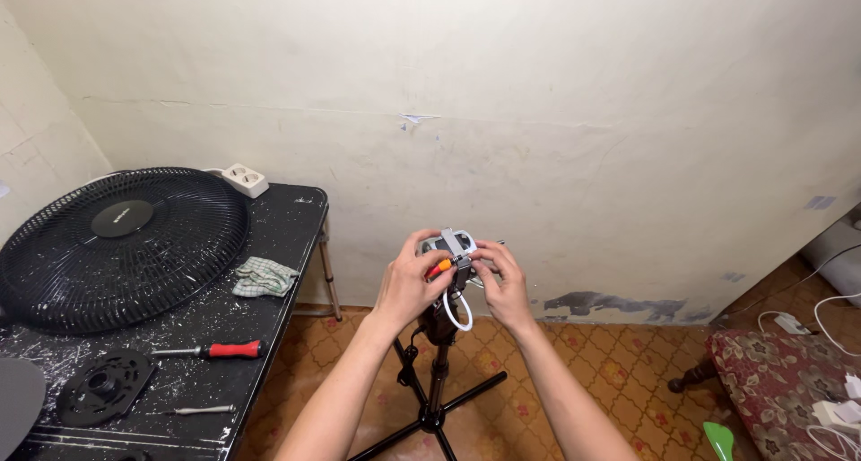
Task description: The person uses a screwdriver to tighten screws on the fan motor assembly mounted on a stand, then picks up a small white plastic part and places it on the table. They continue to adjust and tighten components on the motor with the screwdriver.
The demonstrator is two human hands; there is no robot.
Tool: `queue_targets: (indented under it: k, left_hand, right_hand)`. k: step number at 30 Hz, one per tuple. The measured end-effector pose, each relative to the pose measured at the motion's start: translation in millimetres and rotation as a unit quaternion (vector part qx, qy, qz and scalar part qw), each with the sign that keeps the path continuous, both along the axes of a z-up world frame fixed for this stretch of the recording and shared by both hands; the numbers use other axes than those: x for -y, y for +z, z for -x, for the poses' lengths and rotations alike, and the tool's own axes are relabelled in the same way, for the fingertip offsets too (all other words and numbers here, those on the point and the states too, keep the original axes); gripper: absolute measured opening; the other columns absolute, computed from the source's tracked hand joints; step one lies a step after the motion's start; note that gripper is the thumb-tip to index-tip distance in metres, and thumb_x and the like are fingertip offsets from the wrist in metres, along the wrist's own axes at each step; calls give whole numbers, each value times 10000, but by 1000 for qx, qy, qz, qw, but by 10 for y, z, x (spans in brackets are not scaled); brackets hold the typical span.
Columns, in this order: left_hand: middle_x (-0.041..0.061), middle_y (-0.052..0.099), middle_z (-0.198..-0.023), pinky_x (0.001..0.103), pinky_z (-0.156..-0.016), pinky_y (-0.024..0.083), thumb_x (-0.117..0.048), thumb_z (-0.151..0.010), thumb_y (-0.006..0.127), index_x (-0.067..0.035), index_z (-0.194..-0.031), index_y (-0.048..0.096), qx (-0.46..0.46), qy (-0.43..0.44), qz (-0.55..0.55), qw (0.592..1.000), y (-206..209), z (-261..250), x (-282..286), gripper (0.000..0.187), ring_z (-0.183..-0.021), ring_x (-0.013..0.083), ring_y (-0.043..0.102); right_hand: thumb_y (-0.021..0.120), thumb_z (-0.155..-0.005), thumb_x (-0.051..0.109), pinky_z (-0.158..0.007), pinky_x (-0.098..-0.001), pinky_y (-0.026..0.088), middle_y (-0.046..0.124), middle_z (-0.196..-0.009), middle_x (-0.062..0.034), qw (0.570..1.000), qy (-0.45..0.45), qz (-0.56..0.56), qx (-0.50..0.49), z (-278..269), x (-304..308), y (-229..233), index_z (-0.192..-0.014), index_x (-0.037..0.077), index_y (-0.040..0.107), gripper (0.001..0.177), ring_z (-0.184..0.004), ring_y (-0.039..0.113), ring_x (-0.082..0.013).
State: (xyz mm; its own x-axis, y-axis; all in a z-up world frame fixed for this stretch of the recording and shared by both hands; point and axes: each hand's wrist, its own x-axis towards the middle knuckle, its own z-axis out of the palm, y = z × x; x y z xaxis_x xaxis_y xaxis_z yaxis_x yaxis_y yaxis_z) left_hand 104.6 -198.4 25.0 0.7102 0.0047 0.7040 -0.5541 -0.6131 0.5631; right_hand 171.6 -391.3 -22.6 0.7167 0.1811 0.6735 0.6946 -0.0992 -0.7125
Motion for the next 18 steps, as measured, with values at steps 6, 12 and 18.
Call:
queue_targets:
  k: [6, 12, 18]
  left_hand:
    - [75, 685, -1241, 378, -803, 612, -148, -773, 814, -90, -1069, 755, 10, -21, 1, 1000, -75, -54, 27, 307, -953, 293, 744]
    - [88, 679, -1228, 388, -813, 611, -128, -755, 818, -79, -1068, 741, 23, -36, 2, 999, -118, -51, 31, 327, -975, 310, 737]
    - [100, 667, -1257, 393, -774, 618, -108, -770, 810, -92, -1090, 712, 35, -33, -25, 999, -134, 1, 13, 335, -923, 325, 741]
  right_hand:
    - [617, -985, 30, -861, -312, 610, 591, -1302, -114, 997, 35, 65, 23, -139, 99, 89, -1122, 32, 652, 142, -1090, 675, -190]
    - [641, -965, 10, -874, -324, 601, 601, -1294, -118, 996, 34, 71, 40, -159, 138, 46, -1115, 49, 685, 161, -1118, 673, -206]
    - [619, -974, 4, -875, -321, 609, 586, -1313, -117, 997, 60, 50, 25, -133, 112, 27, -1119, 57, 673, 163, -1138, 655, -202]
